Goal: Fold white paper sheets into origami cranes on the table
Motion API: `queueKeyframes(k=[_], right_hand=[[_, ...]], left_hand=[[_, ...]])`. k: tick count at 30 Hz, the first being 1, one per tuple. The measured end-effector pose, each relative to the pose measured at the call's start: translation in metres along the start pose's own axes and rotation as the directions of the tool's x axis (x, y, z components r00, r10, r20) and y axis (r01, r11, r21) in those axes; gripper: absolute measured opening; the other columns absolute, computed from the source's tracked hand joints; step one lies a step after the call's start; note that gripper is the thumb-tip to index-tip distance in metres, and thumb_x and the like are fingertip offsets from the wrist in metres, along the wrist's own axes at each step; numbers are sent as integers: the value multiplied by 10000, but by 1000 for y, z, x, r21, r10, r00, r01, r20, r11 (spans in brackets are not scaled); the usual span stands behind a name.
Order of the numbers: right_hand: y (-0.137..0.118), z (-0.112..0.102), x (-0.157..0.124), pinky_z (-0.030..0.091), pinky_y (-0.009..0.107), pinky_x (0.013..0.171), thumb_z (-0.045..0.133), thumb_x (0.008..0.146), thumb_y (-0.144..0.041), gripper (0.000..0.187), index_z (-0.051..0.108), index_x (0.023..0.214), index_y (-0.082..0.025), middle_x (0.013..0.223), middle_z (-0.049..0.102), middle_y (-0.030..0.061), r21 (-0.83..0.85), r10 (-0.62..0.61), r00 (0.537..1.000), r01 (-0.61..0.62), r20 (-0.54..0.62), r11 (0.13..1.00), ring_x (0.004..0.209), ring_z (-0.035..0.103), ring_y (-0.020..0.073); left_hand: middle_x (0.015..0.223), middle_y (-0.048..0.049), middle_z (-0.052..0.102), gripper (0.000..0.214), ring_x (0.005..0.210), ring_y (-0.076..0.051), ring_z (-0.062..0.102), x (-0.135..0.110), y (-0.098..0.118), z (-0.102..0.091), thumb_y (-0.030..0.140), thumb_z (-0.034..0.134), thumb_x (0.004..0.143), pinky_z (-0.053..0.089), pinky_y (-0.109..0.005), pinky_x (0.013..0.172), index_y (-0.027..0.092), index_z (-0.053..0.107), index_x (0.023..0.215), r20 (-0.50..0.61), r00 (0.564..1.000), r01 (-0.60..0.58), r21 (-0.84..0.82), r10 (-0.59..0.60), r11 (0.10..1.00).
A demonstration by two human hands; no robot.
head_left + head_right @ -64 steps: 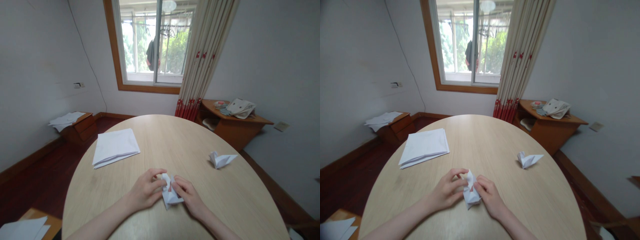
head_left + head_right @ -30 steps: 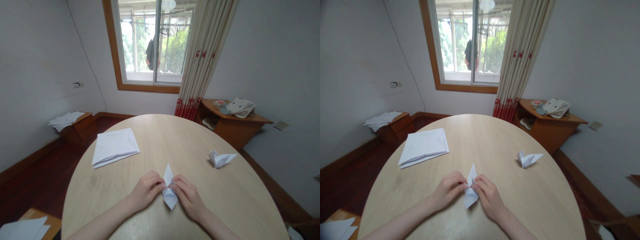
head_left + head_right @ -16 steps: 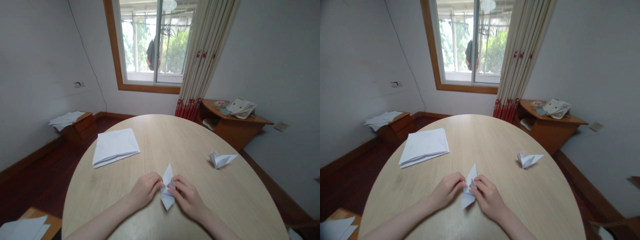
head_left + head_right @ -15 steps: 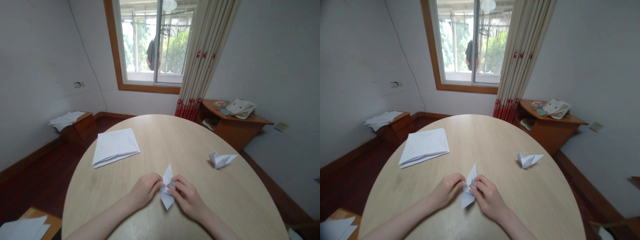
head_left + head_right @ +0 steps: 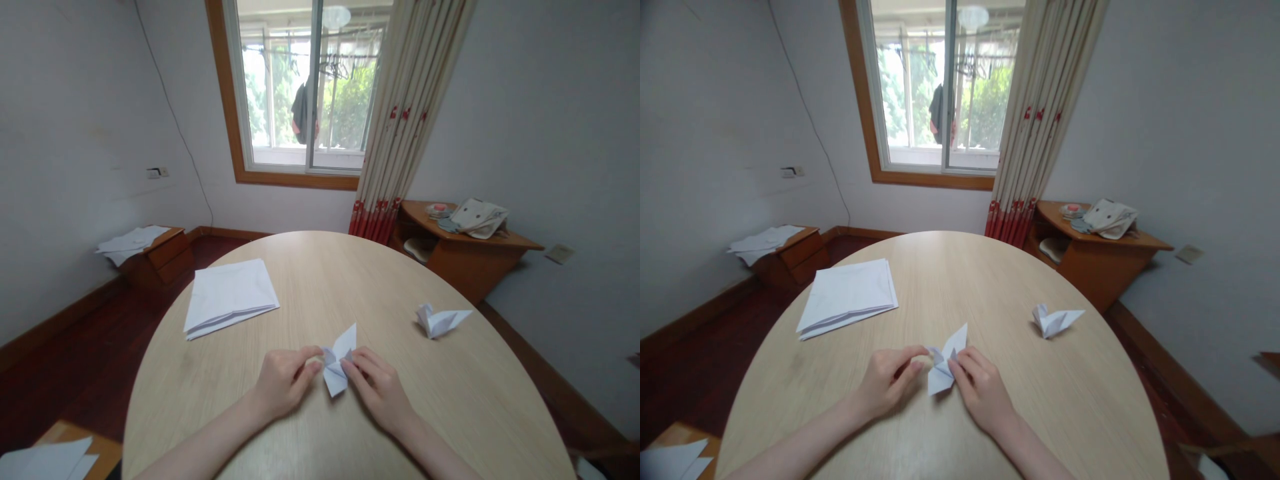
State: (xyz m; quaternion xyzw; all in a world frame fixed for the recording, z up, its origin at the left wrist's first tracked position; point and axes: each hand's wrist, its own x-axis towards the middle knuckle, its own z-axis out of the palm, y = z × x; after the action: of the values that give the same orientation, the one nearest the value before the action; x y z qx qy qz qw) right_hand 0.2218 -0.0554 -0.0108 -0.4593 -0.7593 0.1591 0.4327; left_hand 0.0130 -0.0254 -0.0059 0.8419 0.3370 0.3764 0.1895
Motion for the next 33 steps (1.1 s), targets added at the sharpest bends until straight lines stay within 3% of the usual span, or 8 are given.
queueKeyframes(k=[6,12,16,20,24,27,30,33], right_hand=[[-1,0,-1,466,256,623,424,963,-314,314,618,749,-190,733,588,44,-19,-60,998,60,14,998,659,578,152],[4,-4,1,425,263,613,360,985,-325,382,551,679,-198,689,555,29,-56,-24,999,21,-48,998,650,537,153],[15,-8,4,408,280,617,288,996,-375,437,533,674,-209,676,548,25,-75,17,993,-25,-115,997,674,529,172],[20,-8,6,401,294,624,462,921,-393,283,484,700,-219,699,518,11,-127,88,971,-118,-221,985,684,502,185],[25,-4,6,435,394,783,578,825,-382,200,547,930,-214,928,526,68,-154,109,936,-168,-334,974,897,503,248],[30,-3,6,413,462,888,580,813,-332,278,602,1072,-232,1075,527,101,-124,145,954,-182,-261,975,1038,487,276],[32,-3,7,418,471,908,578,809,-325,250,667,1023,-232,1068,606,101,-31,202,969,-208,-139,978,1033,527,275],[30,-4,10,474,422,820,594,794,-382,258,706,930,-194,960,686,94,107,326,943,-318,-68,942,918,601,265]], left_hand=[[697,-79,701,639,481,-131,613,-4,7,7,614,302,942,439,-195,478,135,725,964,267,962,178,-483,-50,857],[633,-123,690,776,462,-160,631,0,1,20,752,339,841,400,-198,413,82,720,750,275,904,426,-637,-328,642],[541,-97,646,768,435,-153,600,4,-4,20,791,375,788,418,-216,434,94,658,633,270,861,488,-673,-431,555],[483,-32,589,637,427,-136,571,7,-4,17,730,489,778,403,-209,446,124,603,617,279,851,509,-641,-444,574],[505,-8,581,549,447,-131,569,7,-4,17,663,550,783,395,-207,460,134,591,642,293,850,517,-622,-437,588],[574,-6,613,488,446,-123,557,8,-6,18,619,599,772,390,-207,456,132,603,796,296,851,517,-623,-434,588],[620,18,615,447,497,-124,565,9,-9,16,517,628,794,397,-210,500,147,575,1040,249,877,472,-610,-411,637],[655,19,620,341,639,-152,601,10,-11,14,372,626,812,428,-243,622,154,601,1073,166,903,422,-526,-397,738]])
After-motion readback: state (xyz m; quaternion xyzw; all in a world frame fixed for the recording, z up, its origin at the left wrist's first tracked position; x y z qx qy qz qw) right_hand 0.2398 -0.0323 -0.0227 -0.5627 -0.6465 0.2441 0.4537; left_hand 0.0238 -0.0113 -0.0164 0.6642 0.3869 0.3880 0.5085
